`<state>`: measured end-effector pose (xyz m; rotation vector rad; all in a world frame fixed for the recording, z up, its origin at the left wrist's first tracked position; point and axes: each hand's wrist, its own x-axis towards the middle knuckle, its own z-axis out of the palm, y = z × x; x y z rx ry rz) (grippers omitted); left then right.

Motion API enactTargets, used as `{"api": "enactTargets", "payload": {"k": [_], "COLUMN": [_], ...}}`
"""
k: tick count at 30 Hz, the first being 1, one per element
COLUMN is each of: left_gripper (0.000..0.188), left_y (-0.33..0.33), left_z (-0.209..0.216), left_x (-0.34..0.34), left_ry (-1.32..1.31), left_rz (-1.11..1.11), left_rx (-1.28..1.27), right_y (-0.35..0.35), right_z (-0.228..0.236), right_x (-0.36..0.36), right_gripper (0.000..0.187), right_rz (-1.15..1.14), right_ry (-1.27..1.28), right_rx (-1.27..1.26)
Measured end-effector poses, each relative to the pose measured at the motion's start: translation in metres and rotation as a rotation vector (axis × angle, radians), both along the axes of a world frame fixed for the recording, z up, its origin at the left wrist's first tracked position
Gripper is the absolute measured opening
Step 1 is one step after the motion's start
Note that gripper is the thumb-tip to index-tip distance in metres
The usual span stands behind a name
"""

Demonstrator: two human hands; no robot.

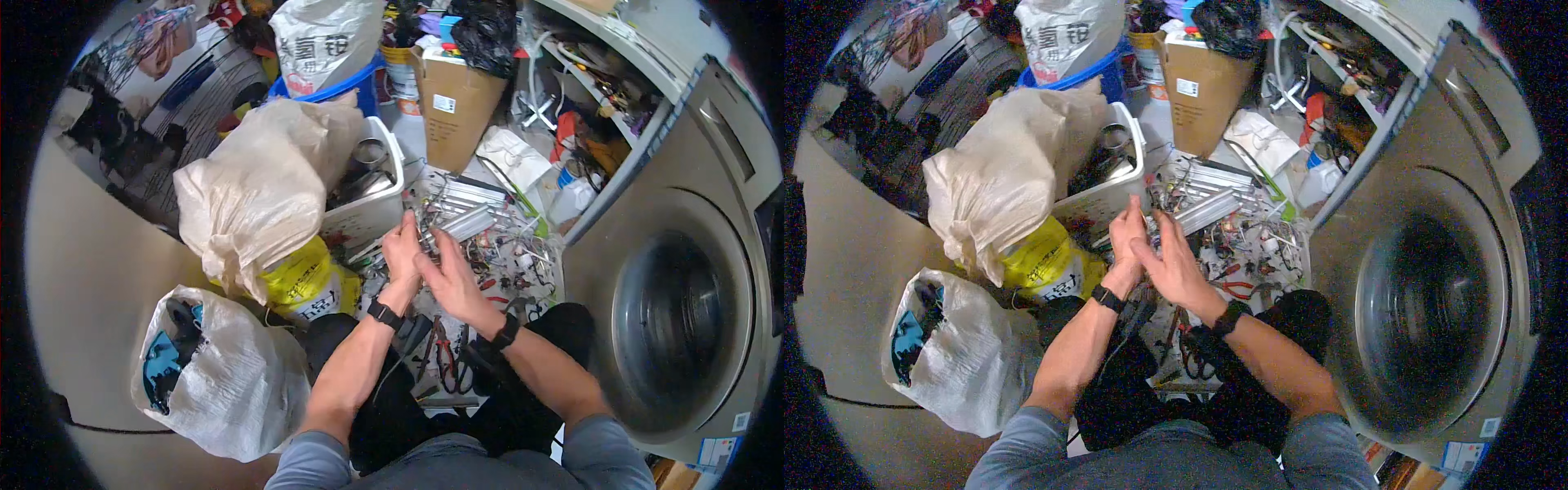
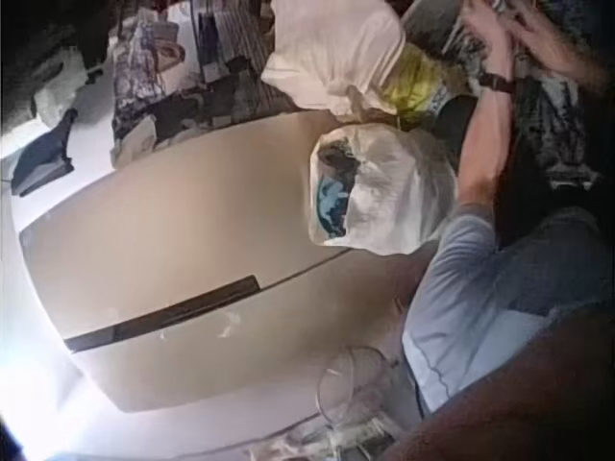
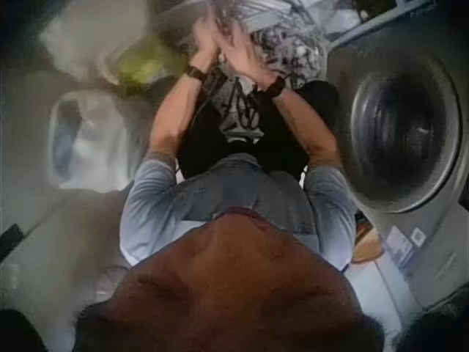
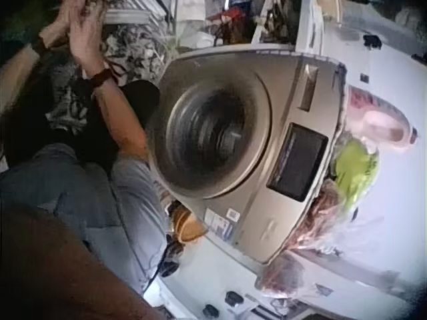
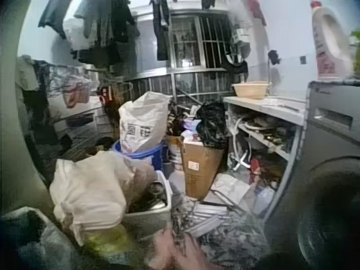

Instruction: The person picks up a watch from a counter, sets it down, and then pulls copper wire from a motor rotor by hand. They strike the rotor with a hammer and use pliers to pull more wire from the metal core.

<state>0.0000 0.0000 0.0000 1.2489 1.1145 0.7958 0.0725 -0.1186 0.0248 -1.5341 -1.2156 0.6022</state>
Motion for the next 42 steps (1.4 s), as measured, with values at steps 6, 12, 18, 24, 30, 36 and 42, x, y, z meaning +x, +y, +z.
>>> {"api": "enactTargets", "payload": {"k": [6, 12, 18, 24, 30, 36, 42], "left_gripper": [0.027, 0.020, 0.049, 0.044, 0.035, 0.037, 0.048], "left_y": [-0.039, -0.033, -0.030, -0.029, -0.035, -0.028, -0.027], "left_z": [-0.002, 0.008, 0.050, 0.069, 0.073, 0.042, 0.018], "left_x": [0.029, 0.003, -0.023, -0.043, -0.052, -0.039, -0.045], "left_ry": [-0.535, -0.696, -0.656, -0.076, 0.122, 0.319, 0.302], "left_rz": [-0.105, -0.260, -0.592, -0.464, -0.144, -0.642, -0.784], "left_rx": [-0.427, -0.658, -0.660, -0.081, 1.084, 0.867, 0.276], "right_y": [0.018, 0.007, -0.004, 0.004, 0.012, 0.012, 0.002], "right_z": [-0.020, -0.033, -0.003, -0.023, -0.036, -0.061, -0.025], "right_x": [0.032, 0.026, 0.042, 0.046, 0.039, 0.025, 0.026], "right_gripper": [0.062, 0.064, 0.046, 0.031, 0.029, 0.025, 0.019], "right_rz": [-0.163, -0.064, 0.162, 0.186, 0.043, 0.224, 0.072], "right_ry": [0.245, 0.225, 0.559, 0.426, -0.046, -0.540, -0.153], "right_rx": [0.023, 0.035, -0.159, -0.154, -0.174, 0.004, 0.021]}}
